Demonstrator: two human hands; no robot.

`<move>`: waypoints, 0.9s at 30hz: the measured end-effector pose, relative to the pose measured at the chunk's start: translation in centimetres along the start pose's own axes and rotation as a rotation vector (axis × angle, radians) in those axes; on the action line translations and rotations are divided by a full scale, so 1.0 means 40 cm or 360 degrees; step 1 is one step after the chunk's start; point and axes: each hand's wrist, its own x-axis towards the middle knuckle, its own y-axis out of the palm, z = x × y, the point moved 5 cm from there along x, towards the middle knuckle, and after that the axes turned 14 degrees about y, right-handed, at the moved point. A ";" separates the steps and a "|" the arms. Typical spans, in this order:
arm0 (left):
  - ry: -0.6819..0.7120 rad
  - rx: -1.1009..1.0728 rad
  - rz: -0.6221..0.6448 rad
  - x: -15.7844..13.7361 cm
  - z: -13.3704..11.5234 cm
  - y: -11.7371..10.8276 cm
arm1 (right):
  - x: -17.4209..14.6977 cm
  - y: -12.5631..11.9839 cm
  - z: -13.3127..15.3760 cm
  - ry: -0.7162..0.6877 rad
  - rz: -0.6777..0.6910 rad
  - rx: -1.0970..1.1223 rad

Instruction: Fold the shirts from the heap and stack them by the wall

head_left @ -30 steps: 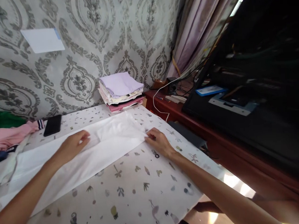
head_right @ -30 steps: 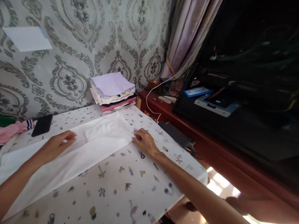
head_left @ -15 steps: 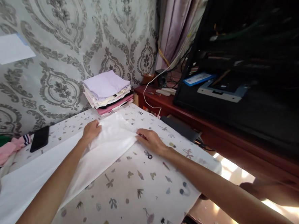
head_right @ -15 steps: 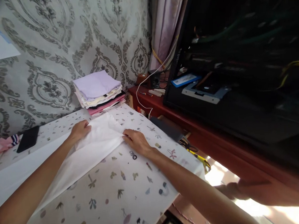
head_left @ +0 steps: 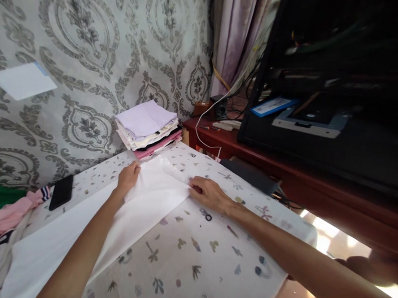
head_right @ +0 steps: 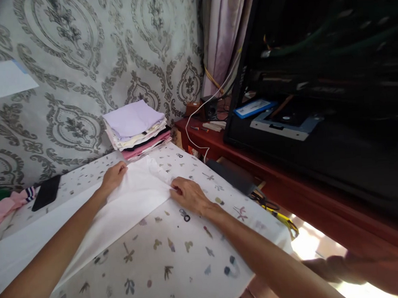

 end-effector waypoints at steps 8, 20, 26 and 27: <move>-0.0019 0.0083 0.0082 0.000 -0.001 0.001 | 0.011 0.005 -0.014 0.0054 -0.0068 0.0016; -0.0174 -0.0500 0.0560 -0.078 0.077 -0.070 | 0.006 -0.004 -0.010 0.0076 -0.0071 0.0063; -0.0074 -0.0508 0.0352 -0.102 0.082 -0.077 | 0.007 -0.001 -0.015 0.0062 -0.0101 0.0014; -0.0072 -0.0437 0.0306 -0.100 0.083 -0.076 | 0.008 0.000 -0.017 0.0065 -0.0111 0.0002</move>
